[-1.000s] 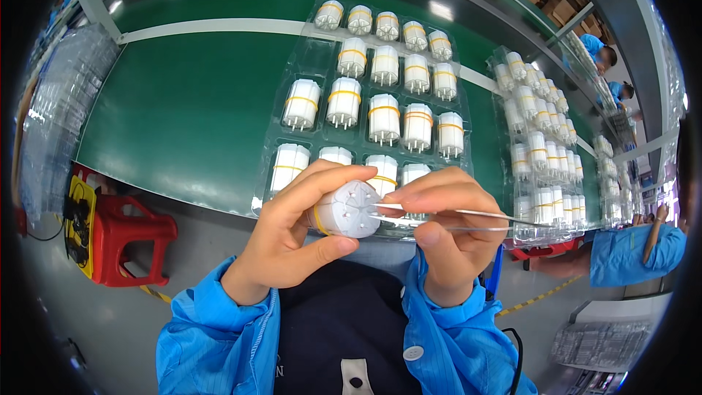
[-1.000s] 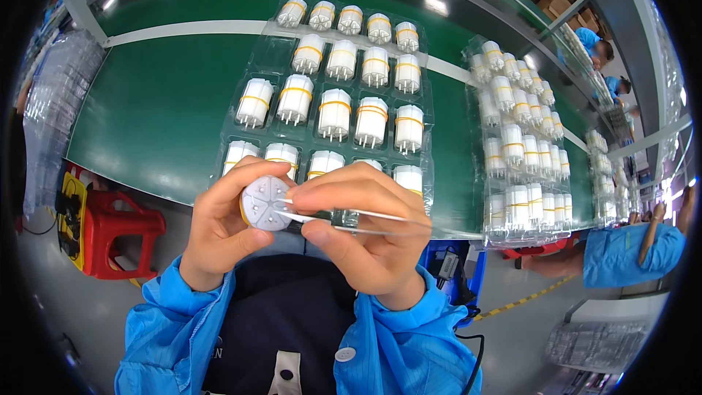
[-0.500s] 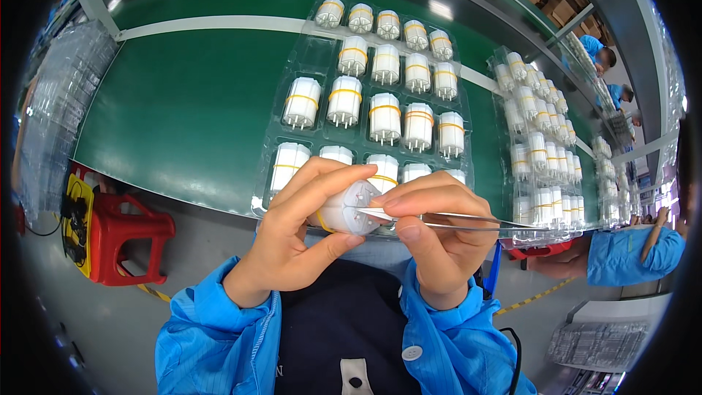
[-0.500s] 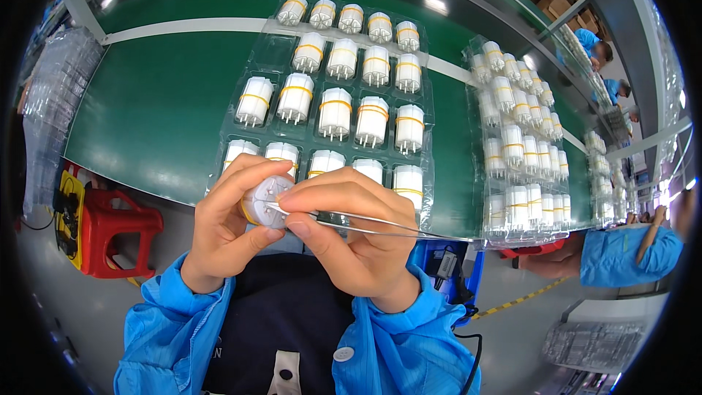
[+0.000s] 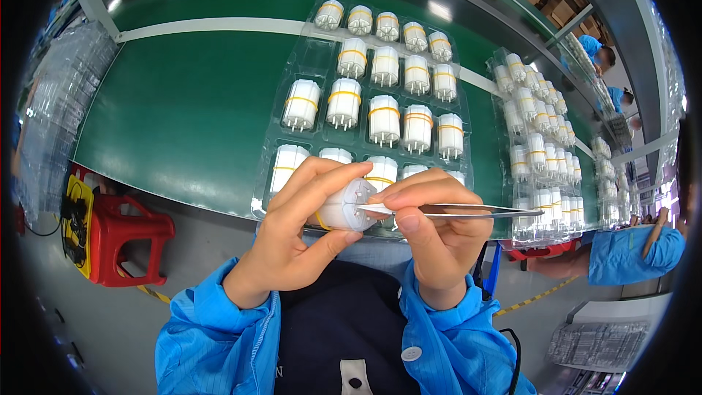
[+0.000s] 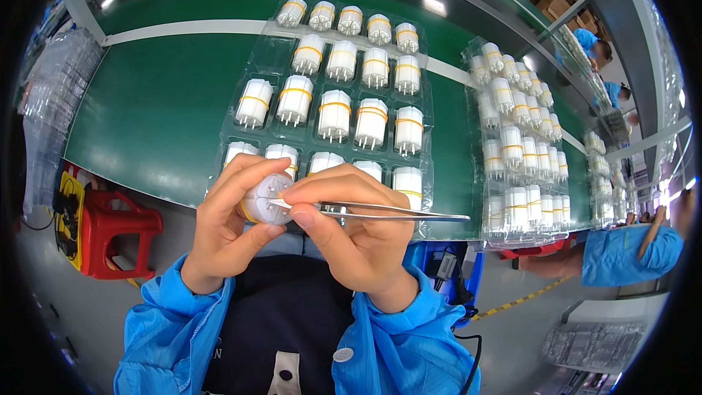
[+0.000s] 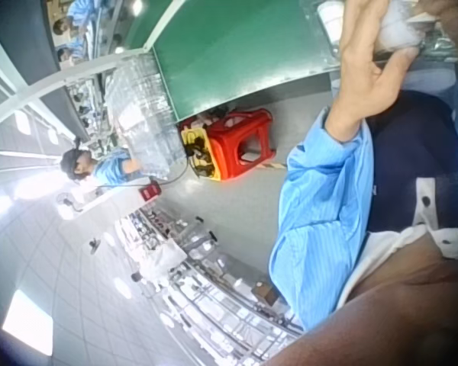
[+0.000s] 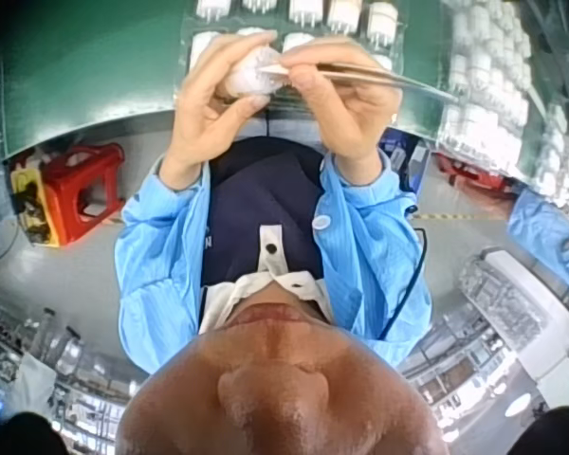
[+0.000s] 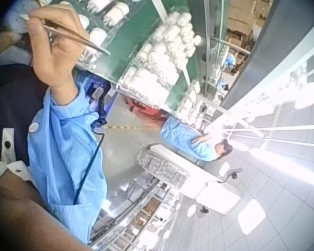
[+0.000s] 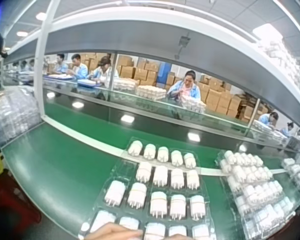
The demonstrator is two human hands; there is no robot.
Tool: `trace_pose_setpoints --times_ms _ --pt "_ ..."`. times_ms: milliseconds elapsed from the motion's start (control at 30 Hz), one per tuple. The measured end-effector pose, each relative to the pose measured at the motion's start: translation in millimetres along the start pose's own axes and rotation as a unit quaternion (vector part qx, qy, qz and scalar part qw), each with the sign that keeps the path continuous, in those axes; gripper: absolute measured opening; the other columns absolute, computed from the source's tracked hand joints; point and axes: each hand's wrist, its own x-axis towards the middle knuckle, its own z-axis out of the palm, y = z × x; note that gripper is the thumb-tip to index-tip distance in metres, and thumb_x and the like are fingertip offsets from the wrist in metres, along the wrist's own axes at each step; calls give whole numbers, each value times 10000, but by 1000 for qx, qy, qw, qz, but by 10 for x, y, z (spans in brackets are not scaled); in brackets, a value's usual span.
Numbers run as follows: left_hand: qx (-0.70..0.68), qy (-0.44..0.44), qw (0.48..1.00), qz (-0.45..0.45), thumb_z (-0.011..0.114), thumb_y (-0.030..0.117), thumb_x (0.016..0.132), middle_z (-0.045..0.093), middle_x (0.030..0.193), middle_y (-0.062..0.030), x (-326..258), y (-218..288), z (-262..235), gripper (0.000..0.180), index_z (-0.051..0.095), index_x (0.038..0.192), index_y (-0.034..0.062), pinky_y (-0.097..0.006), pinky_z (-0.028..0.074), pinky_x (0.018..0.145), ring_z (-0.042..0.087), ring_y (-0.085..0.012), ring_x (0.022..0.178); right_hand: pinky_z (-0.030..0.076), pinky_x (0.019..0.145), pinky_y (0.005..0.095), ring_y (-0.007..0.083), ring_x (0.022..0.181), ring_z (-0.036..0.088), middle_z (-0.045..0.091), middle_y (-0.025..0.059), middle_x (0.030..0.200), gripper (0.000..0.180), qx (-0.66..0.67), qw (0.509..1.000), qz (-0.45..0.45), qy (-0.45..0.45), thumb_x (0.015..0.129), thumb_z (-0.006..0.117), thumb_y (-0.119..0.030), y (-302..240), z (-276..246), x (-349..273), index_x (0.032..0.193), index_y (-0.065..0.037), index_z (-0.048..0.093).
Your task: The person uses tweezers to insert small white components into cylindrical white objects with yellow bands. They pick up each object from a tray, perform the insertion, and place it back into the tray. The process is repeated for multiple units.
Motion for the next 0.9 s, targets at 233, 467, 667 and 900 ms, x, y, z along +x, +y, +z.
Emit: trace_pose_setpoints --times_ms 233,467,667,900 --pt "18 2 1000 1 688 -9 756 558 1114 -172 7 14 -4 581 544 1319 -27 -351 468 868 585 -281 997 523 711 303 222 810 663 700 166 889 124 10 1000 6 7 827 682 13 1 12 5 943 57 681" --pt "23 -3 1000 6 684 -9 759 558 1113 -175 3 3 -10 578 544 1319 -25 -355 469 866 585 -288 993 518 714 296 217 812 657 700 164 892 108 25 1000 10 7 832 676 20 32 1 -13 934 56 680" --pt "26 -6 1000 11 685 -12 756 558 1107 -175 18 19 -17 581 543 1319 -28 -357 473 859 587 -290 983 519 719 299 218 818 657 703 163 894 115 44 999 0 16 824 683 18 55 11 -11 933 54 680" --pt "37 -4 999 9 684 -30 743 556 1102 -173 22 5 -13 589 546 1316 -27 -356 474 855 587 -286 982 527 710 307 221 810 664 707 160 888 122 3 1000 -6 12 819 684 25 44 18 0 937 54 679"
